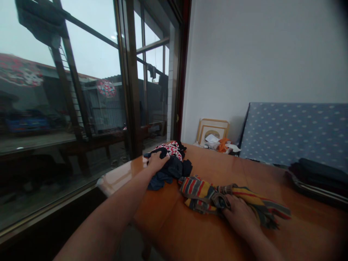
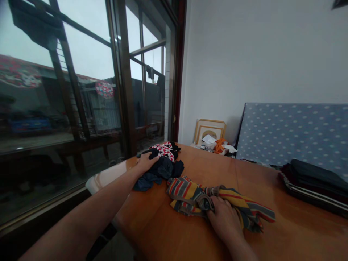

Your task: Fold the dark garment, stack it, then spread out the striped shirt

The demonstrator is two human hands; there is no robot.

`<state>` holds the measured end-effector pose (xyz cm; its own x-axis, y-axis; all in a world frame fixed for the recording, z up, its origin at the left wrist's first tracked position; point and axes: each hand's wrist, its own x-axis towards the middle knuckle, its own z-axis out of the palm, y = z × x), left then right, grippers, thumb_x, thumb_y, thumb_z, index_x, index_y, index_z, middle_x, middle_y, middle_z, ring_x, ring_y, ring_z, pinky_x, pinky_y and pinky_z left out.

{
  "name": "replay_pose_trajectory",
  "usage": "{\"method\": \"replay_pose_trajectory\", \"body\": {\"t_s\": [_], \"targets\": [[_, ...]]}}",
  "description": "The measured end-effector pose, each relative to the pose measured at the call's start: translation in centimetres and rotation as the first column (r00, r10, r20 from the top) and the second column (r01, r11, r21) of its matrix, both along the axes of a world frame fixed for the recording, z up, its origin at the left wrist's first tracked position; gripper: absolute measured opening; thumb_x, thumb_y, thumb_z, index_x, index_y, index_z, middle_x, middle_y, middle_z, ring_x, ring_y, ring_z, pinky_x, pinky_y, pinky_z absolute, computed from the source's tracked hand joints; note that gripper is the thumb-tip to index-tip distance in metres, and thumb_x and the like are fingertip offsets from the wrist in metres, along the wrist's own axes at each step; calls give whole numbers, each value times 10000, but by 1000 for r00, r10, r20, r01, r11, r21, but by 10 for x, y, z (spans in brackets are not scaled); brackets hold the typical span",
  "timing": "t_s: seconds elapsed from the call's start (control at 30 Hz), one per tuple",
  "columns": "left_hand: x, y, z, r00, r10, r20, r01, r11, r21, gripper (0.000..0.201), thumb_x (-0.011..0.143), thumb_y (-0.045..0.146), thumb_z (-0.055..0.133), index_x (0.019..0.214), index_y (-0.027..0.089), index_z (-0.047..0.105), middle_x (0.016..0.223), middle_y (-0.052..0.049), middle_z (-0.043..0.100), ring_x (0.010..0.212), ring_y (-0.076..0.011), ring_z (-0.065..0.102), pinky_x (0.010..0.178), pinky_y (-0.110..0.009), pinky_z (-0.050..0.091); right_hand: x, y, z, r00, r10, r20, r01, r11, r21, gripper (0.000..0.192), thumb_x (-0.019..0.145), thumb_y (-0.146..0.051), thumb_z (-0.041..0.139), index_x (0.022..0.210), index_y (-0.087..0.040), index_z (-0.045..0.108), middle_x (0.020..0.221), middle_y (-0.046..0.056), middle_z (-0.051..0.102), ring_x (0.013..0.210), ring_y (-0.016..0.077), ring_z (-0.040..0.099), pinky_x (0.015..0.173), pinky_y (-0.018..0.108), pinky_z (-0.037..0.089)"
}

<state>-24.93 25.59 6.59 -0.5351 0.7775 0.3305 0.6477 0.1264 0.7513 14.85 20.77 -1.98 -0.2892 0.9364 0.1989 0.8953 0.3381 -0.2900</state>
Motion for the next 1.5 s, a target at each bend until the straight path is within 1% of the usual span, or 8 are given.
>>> {"method": "replay_pose_trajectory", "body": {"t_s": [0.2,0.37,0.7,0.87,0.97,1.07,1.3,1.5], "targets": [[42,7,-39,854,-162,-494,-35,930,-365,989,556,710,778,1416,314,492,1657,-177,98,1472,-523,20,1030,-782,160,0,3,-3,1000,18,-11,-18,1000,1,257,883,-338,492,1059,-258,661,1140,65,680,1067,268,598,885,351,401],[36,21,-46,929,10,-371,-73,985,-154,420,722,266,722,1131,227,636,1443,-170,499,1349,-405,417,1001,-542,416,2,6,-3,1000,25,-4,-25,1000,-5,253,883,-337,499,1054,-254,666,1137,68,682,1066,268,601,884,348,404],[-65,22,31,929,369,-17,-356,908,219,399,818,190,555,1215,167,516,995,-52,658,894,-176,632,798,-279,475,2,6,-6,1000,5,0,-5,1000,11,274,869,-340,514,1078,-260,672,1112,76,685,1067,273,600,884,355,408],[-76,9,57,911,250,-327,-120,921,370,330,810,156,528,1133,198,583,1036,-49,663,957,-193,617,870,-301,465,3,11,-10,1000,10,-13,-11,1000,-20,289,851,-346,531,1085,-267,680,1128,84,686,1052,281,611,871,363,424],[-56,2,37,802,-115,-586,158,987,23,341,816,134,493,1123,223,612,1175,-65,650,1135,-207,569,1010,-331,412,4,13,-11,999,24,-34,-25,999,-25,295,848,-347,528,1090,-275,681,1132,81,689,1053,282,616,881,366,432],[-33,-2,6,709,-411,-574,254,907,-335,279,745,155,590,996,250,665,1096,-47,687,1104,-229,599,1036,-370,403,5,13,-12,998,36,-45,-36,999,-20,283,849,-348,519,1073,-283,681,1136,73,690,1054,282,620,882,365,439],[-1,-4,-34,695,-407,-593,178,896,-406,823,742,582,670,1451,250,413,1470,-184,479,1390,-431,350,1084,-700,196,6,13,-13,997,38,-60,-39,999,-12,269,863,-369,519,1057,-276,680,1117,70,695,1045,274,624,868,351,442],[-14,-14,-54,522,-383,-762,156,922,-355,741,756,303,691,1451,315,433,1575,-95,374,1473,-388,195,1121,-710,51,6,10,-8,999,32,-37,-33,999,-21,261,860,-345,530,1058,-266,679,1105,73,693,1046,273,617,865,349,425]]}}
